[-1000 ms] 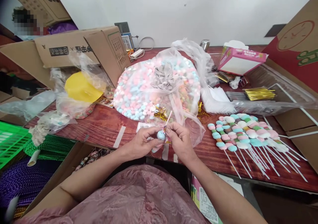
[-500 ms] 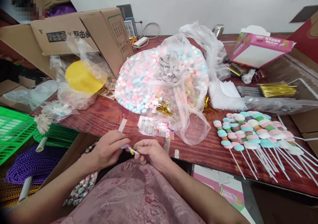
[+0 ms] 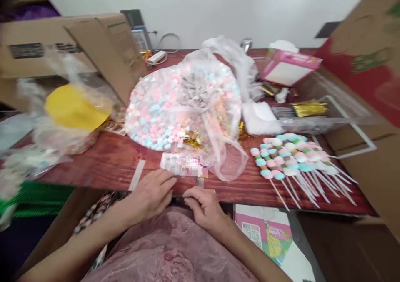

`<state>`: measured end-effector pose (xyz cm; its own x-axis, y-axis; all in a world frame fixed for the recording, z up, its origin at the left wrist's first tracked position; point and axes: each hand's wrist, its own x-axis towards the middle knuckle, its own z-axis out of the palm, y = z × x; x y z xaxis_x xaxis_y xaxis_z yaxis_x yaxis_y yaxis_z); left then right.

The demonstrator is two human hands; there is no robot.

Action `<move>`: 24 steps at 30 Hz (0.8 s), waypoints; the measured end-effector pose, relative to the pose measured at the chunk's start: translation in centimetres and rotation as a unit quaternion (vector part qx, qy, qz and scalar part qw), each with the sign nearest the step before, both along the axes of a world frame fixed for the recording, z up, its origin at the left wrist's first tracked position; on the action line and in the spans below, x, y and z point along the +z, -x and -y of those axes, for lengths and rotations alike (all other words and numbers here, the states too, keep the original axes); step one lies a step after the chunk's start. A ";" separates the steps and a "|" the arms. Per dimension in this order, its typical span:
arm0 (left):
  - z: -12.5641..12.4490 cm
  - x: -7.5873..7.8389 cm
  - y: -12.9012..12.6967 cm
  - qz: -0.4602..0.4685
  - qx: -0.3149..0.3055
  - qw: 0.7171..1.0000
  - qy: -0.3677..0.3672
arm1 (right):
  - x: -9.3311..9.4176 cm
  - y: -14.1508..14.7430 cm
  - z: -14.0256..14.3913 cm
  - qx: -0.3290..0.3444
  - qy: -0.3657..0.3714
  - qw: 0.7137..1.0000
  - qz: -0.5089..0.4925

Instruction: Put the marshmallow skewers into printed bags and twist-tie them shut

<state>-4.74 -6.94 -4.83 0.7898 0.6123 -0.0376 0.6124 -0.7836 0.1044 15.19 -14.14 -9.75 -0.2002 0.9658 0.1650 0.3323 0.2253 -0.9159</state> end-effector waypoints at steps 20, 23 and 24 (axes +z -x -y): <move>-4.9 -5.3 -5.7 0.116 -0.029 0.979 -0.167 | -2.6 -16.2 4.4 -0.427 -0.009 0.725 0.540; -5.0 -5.7 -5.3 0.102 -0.052 0.977 -0.178 | -2.5 -16.4 4.2 -0.464 -0.017 0.718 0.520; -4.8 -5.6 -5.2 0.092 -0.053 0.980 -0.171 | -2.0 -16.7 4.2 -0.473 -0.023 0.711 0.521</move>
